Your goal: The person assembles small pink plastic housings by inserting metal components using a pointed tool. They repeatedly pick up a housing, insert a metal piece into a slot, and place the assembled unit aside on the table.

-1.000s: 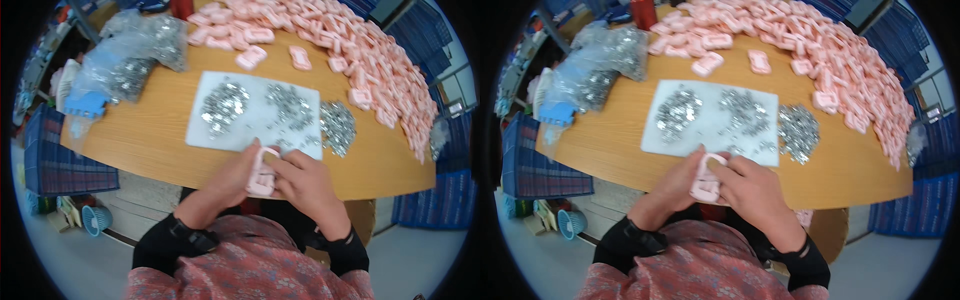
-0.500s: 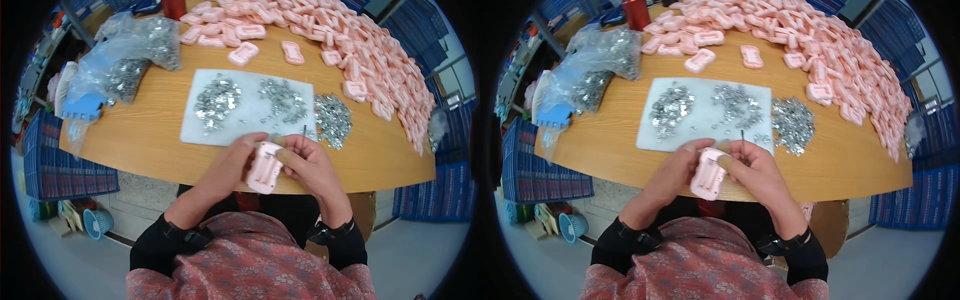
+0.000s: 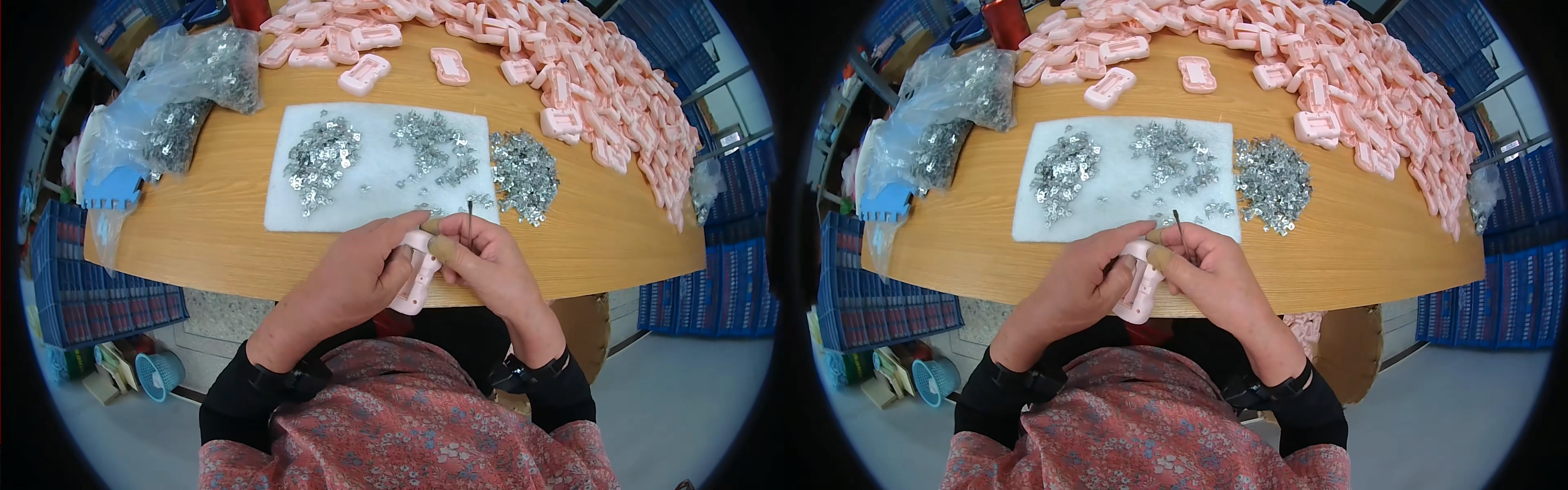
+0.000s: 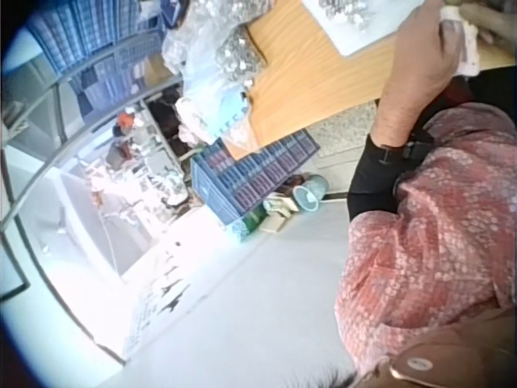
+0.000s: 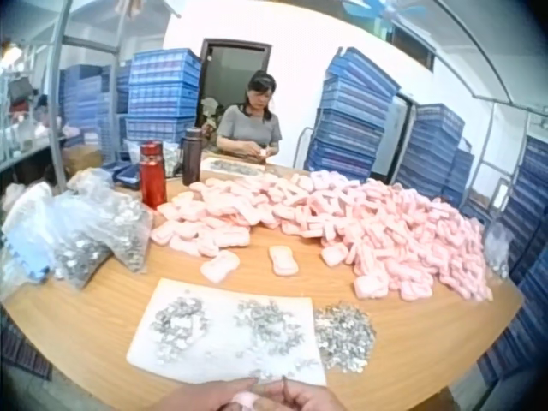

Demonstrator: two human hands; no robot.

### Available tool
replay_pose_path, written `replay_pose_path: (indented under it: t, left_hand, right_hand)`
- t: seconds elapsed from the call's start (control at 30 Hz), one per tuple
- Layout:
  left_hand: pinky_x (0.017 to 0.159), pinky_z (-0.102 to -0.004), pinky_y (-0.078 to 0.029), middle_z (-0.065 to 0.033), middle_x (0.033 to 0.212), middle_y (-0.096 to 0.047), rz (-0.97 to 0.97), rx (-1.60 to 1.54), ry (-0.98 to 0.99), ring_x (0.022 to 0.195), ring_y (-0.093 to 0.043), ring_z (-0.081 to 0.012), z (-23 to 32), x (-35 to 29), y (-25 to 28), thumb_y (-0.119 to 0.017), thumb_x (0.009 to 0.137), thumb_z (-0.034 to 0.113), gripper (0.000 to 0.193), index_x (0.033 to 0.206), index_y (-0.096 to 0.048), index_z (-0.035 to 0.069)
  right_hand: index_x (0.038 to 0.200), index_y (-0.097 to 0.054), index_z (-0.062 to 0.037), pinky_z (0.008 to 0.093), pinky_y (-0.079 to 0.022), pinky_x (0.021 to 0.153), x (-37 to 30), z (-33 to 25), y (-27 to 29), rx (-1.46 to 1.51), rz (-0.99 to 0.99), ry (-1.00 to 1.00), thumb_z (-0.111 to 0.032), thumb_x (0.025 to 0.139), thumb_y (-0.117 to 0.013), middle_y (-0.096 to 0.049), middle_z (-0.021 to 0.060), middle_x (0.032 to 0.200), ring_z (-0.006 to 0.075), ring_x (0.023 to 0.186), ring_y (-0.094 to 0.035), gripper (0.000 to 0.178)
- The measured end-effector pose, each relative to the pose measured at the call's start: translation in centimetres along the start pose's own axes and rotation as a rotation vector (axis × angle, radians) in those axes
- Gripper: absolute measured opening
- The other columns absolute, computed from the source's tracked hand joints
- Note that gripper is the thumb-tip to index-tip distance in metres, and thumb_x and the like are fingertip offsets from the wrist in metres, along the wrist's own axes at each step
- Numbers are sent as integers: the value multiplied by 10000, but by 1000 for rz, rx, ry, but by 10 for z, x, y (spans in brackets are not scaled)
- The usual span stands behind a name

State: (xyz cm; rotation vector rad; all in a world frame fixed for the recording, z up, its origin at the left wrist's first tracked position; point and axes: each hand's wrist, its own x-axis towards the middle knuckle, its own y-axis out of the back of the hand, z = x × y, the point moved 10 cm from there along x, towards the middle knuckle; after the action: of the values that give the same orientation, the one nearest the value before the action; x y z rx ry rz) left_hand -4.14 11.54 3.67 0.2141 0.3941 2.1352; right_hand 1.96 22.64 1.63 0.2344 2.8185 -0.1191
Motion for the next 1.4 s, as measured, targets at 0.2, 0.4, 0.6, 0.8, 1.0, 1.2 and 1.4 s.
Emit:
replay_pose_path:
  t: [0.2, 0.4, 0.6, 0.8, 1.0, 1.2, 1.4]
  left_hand:
    - [682, -338, -488, -66, 896, -568, -65, -1132, 257, 714, -551, -162, -37, -3, -18, -407, 1031, 203, 384, 1365, -477, 26]
    - [665, -329, -445, -56, 912, -543, -80, -1345, 317, 707, -519, -150, -35, -7, -23, -459, 1036, 261, 407, 1375, -463, 37]
    - [651, -276, -444, -50, 924, -559, 45, -1112, 327, 731, -525, -123, -35, -5, -19, -491, 1029, 299, 431, 1362, -482, 26]
    - [730, -284, -512, -43, 1007, -577, 78, -1184, 267, 879, -591, -142, -45, 6, -20, -408, 1043, 193, 385, 1390, -427, 28]
    - [890, -314, -508, -67, 1096, -579, 270, -946, 262, 983, -597, -150, -42, 6, -28, -420, 1028, 162, 367, 1371, -406, 33]
    - [944, -319, -470, -69, 1166, -591, 15, -631, 102, 1066, -569, -156, -17, 1, -27, -478, 1015, 106, 360, 1363, -426, 29]
    - [906, -277, -470, -62, 1126, -601, -439, -584, 264, 1019, -572, -111, 2, 9, -45, -522, 1034, 224, 408, 1392, -444, 44]
  right_hand:
    - [1212, -599, 17, 190, -417, 615, -11, -11, 4, 31, 102, 169, -108, 994, -587, -580, -49, 861, 7, 698, -484, 252]
    - [1184, -621, 0, 255, -452, 623, -21, -40, -13, -390, 143, 505, -20, 890, -627, -577, 63, 833, 138, 690, -551, 295]
    - [1166, -653, -33, 346, -526, 661, -31, -49, -37, -695, 126, 722, -5, 786, -675, -613, 106, 884, 251, 775, -641, 382]
    - [1114, -639, -39, 340, -548, 670, -46, -61, -40, -725, 160, 801, -32, 698, -744, -630, 100, 953, 253, 821, -666, 429]
    - [1105, -605, -18, 301, -534, 716, -42, -38, 2, -414, 213, 496, -23, 723, -742, -646, 102, 979, 184, 826, -654, 406]
    - [1107, -600, -6, 185, -400, 646, -47, 9, 55, 3, 161, 225, 7, 802, -632, -545, -37, 846, 25, 752, -477, 307]
    - [1083, -629, -12, 199, -413, 649, -51, -1, 29, -62, -97, 129, -20, 827, -644, -586, -39, 845, 28, 742, -491, 257]
